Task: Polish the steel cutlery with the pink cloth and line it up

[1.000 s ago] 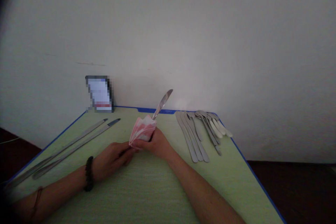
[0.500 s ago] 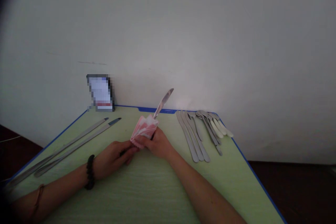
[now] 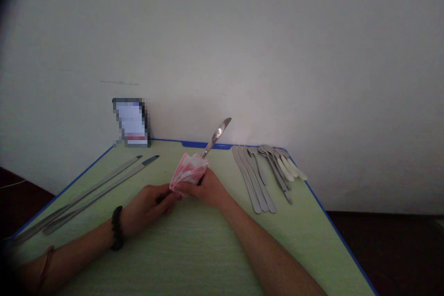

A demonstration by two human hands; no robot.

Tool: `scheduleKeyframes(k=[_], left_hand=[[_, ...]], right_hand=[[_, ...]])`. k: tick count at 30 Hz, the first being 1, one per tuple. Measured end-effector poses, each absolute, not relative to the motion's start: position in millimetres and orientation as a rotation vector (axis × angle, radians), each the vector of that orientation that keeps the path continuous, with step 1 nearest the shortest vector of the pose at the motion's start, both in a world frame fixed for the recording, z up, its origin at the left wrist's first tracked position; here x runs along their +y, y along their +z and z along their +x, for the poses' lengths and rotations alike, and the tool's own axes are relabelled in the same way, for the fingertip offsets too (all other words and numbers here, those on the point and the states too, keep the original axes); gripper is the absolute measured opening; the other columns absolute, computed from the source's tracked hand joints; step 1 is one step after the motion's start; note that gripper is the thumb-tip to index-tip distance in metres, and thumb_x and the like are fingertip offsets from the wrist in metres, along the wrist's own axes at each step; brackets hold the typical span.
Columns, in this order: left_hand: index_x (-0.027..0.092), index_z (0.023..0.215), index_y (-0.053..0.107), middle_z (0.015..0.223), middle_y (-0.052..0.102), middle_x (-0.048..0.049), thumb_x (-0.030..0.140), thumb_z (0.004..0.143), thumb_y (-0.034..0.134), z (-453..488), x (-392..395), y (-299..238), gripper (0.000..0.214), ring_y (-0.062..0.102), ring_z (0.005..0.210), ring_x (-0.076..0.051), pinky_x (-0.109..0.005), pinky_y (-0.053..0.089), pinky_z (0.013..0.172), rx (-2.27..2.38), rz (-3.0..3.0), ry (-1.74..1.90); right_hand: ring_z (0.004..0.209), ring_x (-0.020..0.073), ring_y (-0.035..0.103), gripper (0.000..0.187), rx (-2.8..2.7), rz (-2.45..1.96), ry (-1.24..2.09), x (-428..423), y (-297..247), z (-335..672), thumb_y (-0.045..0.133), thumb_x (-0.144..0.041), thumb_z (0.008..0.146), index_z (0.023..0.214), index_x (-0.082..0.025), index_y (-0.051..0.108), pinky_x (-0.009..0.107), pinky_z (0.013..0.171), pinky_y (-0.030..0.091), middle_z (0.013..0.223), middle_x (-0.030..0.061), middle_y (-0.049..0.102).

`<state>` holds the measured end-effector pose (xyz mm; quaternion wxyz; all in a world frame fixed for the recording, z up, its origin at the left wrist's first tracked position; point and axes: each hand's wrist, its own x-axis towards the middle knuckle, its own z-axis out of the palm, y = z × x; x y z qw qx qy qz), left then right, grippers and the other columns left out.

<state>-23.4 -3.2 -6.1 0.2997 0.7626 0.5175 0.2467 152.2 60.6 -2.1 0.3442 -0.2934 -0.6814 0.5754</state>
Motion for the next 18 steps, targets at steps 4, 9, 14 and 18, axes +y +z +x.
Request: scheduleKeyframes(k=[4, 9, 14, 18], left_hand=[[0.017, 0.069, 0.057, 0.053, 0.053, 0.0041, 0.037, 0.091, 0.038, -21.7, -3.2, -1.2, 0.035, 0.045, 0.047, -0.01, -0.02, 0.033, 0.049, 1.353, 2.013, 0.664], [0.018, 0.059, 0.049, 0.049, 0.047, 0.0052, 0.039, 0.09, 0.039, -21.2, -2.5, 1.9, 0.039, 0.039, 0.044, -0.008, -0.019, 0.029, 0.046, 1.32, 1.966, 0.659], [0.017, 0.055, 0.05, 0.047, 0.043, 0.0055, 0.039, 0.088, 0.041, -26.3, -1.3, -1.9, 0.041, 0.036, 0.044, -0.008, -0.019, 0.027, 0.045, 1.265, 1.963, 0.616], [0.016, 0.059, 0.055, 0.051, 0.047, 0.0044, 0.036, 0.088, 0.043, -28.7, -1.8, -0.6, 0.037, 0.04, 0.047, -0.008, -0.019, 0.029, 0.047, 1.192, 1.952, 0.587]], right_hand=[[0.062, 0.012, 0.049, 0.027, -1.765, -0.708, 1.516, 60.3, -2.9, 152.1, 0.071, -0.041, 0.07, 0.067, -0.017, 0.06, 0.024, 0.059, 0.04, 0.066, -0.0004, 0.057], [0.053, 0.0096, 0.041, 0.034, -1.643, -0.787, 1.546, 60.6, -5.7, 151.0, 0.067, -0.049, 0.072, 0.064, -0.017, 0.057, 0.023, 0.05, 0.033, 0.057, -0.0026, 0.05], [0.053, 0.0105, 0.044, 0.036, -1.499, -0.83, 1.553, 63.6, -7.8, 152.2, 0.065, -0.052, 0.072, 0.067, -0.017, 0.06, 0.024, 0.052, 0.036, 0.061, -0.0005, 0.057], [0.056, 0.0109, 0.045, 0.036, -1.535, -0.81, 1.567, 63.7, -5.8, 154.7, 0.065, -0.053, 0.072, 0.071, -0.016, 0.062, 0.024, 0.053, 0.035, 0.065, 0.0006, 0.059]])
